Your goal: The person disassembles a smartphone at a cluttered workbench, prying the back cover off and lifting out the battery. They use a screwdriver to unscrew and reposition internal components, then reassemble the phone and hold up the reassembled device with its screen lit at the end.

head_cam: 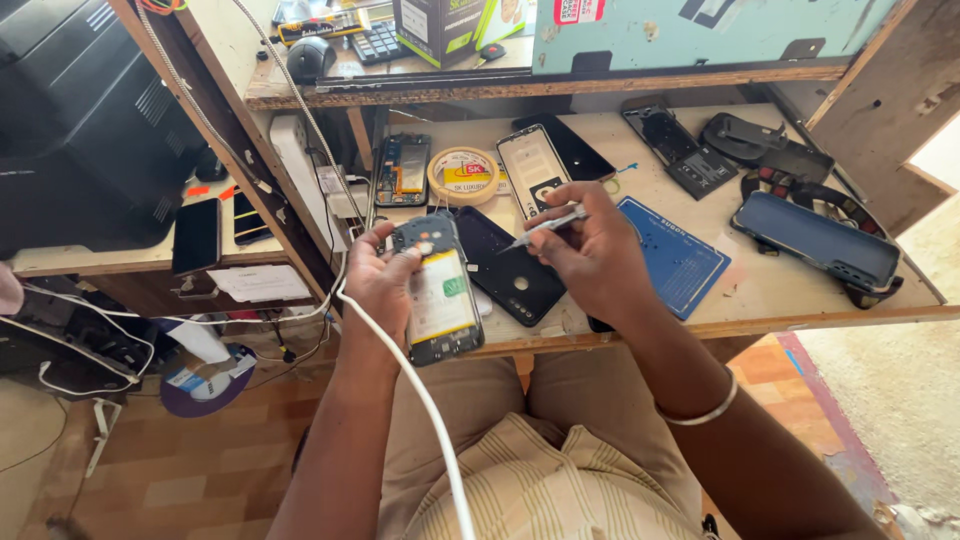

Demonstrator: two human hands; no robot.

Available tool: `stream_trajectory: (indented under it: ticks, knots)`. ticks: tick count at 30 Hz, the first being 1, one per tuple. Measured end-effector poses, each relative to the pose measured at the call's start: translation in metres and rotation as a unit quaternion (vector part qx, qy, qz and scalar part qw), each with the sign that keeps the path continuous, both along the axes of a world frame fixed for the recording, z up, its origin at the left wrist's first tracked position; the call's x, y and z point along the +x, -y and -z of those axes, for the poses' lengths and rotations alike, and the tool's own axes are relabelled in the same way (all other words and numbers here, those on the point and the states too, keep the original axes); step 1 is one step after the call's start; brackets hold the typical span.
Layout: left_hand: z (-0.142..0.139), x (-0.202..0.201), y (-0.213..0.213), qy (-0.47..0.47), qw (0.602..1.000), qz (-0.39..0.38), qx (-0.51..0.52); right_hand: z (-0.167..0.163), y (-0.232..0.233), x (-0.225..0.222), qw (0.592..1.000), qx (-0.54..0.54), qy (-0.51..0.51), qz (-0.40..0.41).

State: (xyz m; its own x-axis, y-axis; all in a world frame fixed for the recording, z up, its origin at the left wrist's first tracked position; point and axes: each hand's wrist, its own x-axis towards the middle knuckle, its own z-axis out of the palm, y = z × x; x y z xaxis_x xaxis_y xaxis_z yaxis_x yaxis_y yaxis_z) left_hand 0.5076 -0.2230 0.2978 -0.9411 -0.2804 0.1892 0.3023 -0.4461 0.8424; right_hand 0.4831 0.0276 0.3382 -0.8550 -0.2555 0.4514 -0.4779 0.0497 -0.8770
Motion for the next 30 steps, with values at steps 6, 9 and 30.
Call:
stream_trajectory:
  ticks: [6, 9, 30]
  knots:
    - [-0.002, 0.006, 0.004, 0.010, 0.999, -0.018, 0.045, 0.005, 0.009, 0.013, 0.994, 0.081, -0.061, 0.038]
    - [-0.003, 0.008, 0.001, -0.008, 1.000, -0.009, 0.027, 0.002, 0.007, 0.018, 0.996, 0.082, -0.038, 0.016]
    - [-0.001, 0.008, 0.004, -0.001, 0.999, -0.012, 0.045, 0.007, 0.012, 0.023, 0.940, 0.090, -0.232, 0.232]
